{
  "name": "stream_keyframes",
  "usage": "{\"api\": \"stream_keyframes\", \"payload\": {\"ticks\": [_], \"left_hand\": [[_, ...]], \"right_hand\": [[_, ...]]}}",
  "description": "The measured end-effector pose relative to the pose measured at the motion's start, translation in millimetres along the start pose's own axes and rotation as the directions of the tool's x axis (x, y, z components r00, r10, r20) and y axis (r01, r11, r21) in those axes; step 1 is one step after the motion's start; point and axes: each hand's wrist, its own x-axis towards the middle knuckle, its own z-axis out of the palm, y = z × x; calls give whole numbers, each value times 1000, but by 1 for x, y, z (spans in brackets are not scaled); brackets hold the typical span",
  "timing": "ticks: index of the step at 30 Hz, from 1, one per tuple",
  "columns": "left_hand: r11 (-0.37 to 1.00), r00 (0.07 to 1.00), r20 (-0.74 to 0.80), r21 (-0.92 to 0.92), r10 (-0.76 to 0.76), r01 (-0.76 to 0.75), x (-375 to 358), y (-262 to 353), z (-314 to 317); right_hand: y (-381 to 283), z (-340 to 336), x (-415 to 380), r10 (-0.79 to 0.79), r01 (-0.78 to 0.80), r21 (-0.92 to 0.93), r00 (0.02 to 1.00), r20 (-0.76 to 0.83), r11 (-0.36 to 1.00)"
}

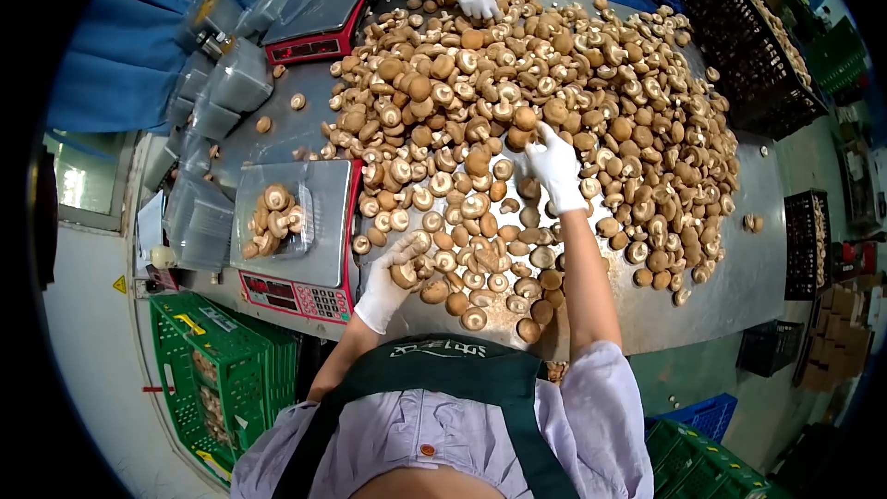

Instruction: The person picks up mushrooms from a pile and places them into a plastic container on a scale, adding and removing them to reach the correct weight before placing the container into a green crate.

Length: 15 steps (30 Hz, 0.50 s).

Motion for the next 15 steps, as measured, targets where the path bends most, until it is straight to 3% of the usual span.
{"api": "stream_keyframes", "payload": {"ticks": [1,4,6,9,10,12,13,14,15], "left_hand": [[1000,1000,27,-28,5,-4,2,-1,-3],[998,1000,24,-65,17,-15,1,-1,1],[998,999,40,-55,7,-5,1,-2,1],[999,994,105,-33,2,2,4,-4,-1],[1000,985,171,-19,-7,10,4,-6,-1],[999,982,182,2,-46,46,2,-7,5],[996,978,194,30,-83,79,0,-9,8],[996,977,194,30,-85,81,0,-11,10],[984,969,233,174,-84,44,1,-14,12]], "right_hand": [[-7,2,12,110,-107,-36,991,73,994],[-6,32,27,121,-117,-155,992,16,981],[1,46,28,119,-116,-71,992,35,991],[-3,44,-2,-105,105,2,993,44,994],[-9,40,-15,-33,19,197,997,69,980],[-10,27,-32,-28,5,166,989,142,986],[-10,20,-37,76,-89,73,983,169,993],[-6,12,-44,157,-204,161,951,266,966],[-5,6,-53,183,-256,226,937,298,940]]}}
